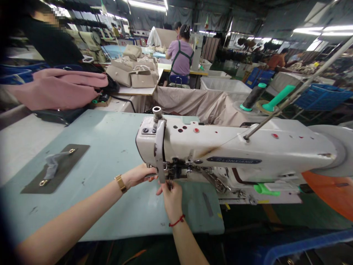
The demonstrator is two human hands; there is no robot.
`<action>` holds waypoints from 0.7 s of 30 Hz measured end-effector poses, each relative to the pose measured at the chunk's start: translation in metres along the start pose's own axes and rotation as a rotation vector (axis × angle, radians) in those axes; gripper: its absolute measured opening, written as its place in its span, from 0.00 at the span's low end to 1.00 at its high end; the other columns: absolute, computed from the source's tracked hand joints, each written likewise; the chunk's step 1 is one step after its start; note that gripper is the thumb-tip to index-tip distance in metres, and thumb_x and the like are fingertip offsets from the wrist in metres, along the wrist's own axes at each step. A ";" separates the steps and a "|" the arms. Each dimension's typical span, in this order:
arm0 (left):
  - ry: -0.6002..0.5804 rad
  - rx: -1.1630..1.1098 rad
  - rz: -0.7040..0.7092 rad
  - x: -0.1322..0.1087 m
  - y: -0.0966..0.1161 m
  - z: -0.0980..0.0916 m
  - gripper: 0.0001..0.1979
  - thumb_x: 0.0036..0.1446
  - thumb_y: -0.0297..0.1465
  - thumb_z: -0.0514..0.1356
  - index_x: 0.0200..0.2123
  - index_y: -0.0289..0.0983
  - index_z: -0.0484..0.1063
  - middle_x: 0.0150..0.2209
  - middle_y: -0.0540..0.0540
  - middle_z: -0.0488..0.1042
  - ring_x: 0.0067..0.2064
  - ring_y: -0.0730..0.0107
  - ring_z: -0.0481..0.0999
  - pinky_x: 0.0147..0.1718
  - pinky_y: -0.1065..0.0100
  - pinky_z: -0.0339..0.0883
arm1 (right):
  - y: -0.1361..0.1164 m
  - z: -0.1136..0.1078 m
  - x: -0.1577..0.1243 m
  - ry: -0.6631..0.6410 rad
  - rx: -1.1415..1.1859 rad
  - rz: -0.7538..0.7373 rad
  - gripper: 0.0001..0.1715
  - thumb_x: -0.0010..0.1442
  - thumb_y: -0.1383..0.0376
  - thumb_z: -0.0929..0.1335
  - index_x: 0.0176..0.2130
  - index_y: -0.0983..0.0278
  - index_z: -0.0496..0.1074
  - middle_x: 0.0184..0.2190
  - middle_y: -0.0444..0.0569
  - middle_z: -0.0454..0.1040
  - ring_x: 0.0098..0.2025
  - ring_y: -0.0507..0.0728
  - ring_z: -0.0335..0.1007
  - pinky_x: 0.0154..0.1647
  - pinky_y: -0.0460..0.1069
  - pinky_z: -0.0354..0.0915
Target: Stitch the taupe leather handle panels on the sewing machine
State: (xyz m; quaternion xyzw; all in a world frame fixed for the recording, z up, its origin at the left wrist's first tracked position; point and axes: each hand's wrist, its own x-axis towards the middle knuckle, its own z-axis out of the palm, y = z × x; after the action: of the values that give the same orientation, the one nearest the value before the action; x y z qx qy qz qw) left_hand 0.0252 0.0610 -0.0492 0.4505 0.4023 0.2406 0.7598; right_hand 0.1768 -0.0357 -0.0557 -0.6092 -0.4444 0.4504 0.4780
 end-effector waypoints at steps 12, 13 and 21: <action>0.093 -0.071 0.047 -0.009 0.001 0.009 0.15 0.44 0.38 0.69 0.30 0.32 0.74 0.22 0.49 0.72 0.23 0.78 0.68 0.18 0.76 0.54 | 0.009 -0.003 -0.024 -0.103 -0.009 0.074 0.23 0.61 0.59 0.64 0.17 0.63 0.70 0.26 0.49 0.78 0.41 0.58 0.74 0.44 0.47 0.62; 0.110 -0.086 0.055 -0.010 0.001 0.011 0.15 0.44 0.38 0.69 0.30 0.33 0.74 0.23 0.49 0.72 0.23 0.78 0.68 0.18 0.77 0.54 | 0.010 -0.003 -0.025 -0.104 -0.012 0.077 0.23 0.61 0.59 0.64 0.17 0.63 0.70 0.26 0.49 0.78 0.41 0.58 0.74 0.43 0.47 0.63; 0.275 -0.212 0.110 -0.016 -0.016 0.028 0.14 0.46 0.37 0.68 0.30 0.32 0.72 0.22 0.48 0.73 0.21 0.80 0.67 0.20 0.77 0.58 | 0.019 -0.011 -0.033 -0.106 -0.020 0.092 0.23 0.58 0.53 0.64 0.20 0.64 0.73 0.20 0.48 0.74 0.25 0.55 0.70 0.23 0.46 0.62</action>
State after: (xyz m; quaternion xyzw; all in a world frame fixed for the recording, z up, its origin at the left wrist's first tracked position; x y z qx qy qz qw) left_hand 0.0396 0.0283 -0.0499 0.3522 0.4497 0.3822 0.7264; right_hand 0.1831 -0.0727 -0.0692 -0.6092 -0.4451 0.4989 0.4264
